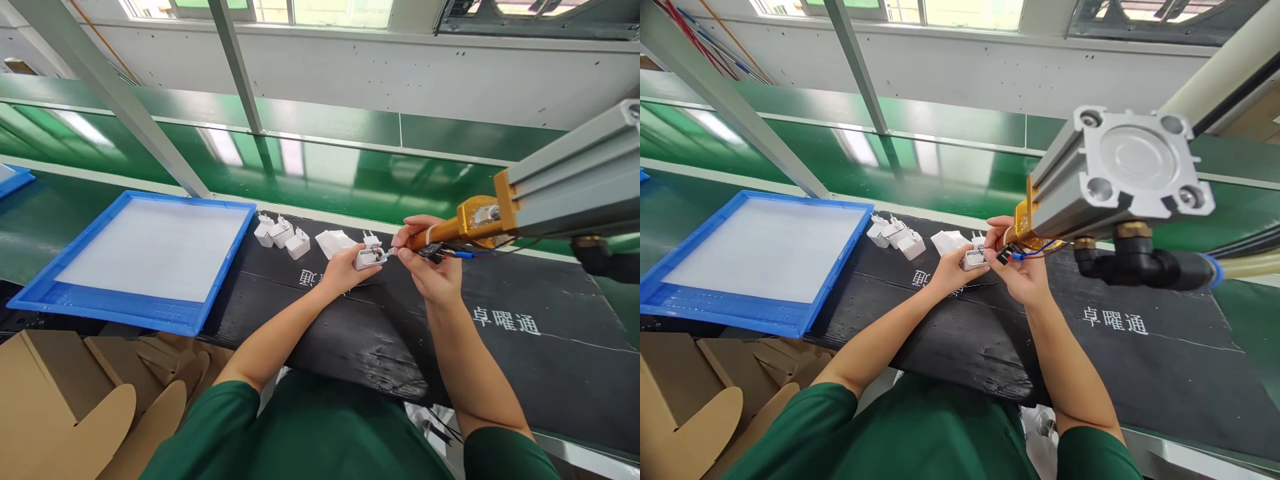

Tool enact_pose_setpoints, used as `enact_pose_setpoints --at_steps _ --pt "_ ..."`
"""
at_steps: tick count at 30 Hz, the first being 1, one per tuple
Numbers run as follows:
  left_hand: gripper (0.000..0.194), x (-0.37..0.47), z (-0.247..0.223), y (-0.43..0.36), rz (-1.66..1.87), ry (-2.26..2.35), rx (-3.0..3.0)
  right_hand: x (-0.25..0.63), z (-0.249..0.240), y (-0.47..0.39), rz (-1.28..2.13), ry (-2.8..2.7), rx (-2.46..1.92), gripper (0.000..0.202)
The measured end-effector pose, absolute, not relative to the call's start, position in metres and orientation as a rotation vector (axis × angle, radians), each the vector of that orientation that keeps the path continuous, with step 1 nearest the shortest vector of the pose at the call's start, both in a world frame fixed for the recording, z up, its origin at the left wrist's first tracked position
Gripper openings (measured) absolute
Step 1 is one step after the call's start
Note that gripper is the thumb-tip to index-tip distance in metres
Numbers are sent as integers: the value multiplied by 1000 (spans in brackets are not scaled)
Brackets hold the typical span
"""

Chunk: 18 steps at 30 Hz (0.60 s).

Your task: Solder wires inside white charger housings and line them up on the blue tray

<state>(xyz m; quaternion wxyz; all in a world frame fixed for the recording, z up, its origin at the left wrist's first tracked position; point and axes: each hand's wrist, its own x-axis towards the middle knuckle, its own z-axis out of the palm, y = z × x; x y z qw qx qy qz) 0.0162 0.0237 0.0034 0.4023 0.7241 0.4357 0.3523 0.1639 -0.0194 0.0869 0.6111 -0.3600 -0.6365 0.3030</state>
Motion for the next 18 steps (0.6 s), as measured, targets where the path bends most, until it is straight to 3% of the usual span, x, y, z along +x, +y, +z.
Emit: enact_pose_setpoints --at_steps 18 --pt "40 29 -11 18 852 939 1607 156 87 -32 766 -1458 -799 47"
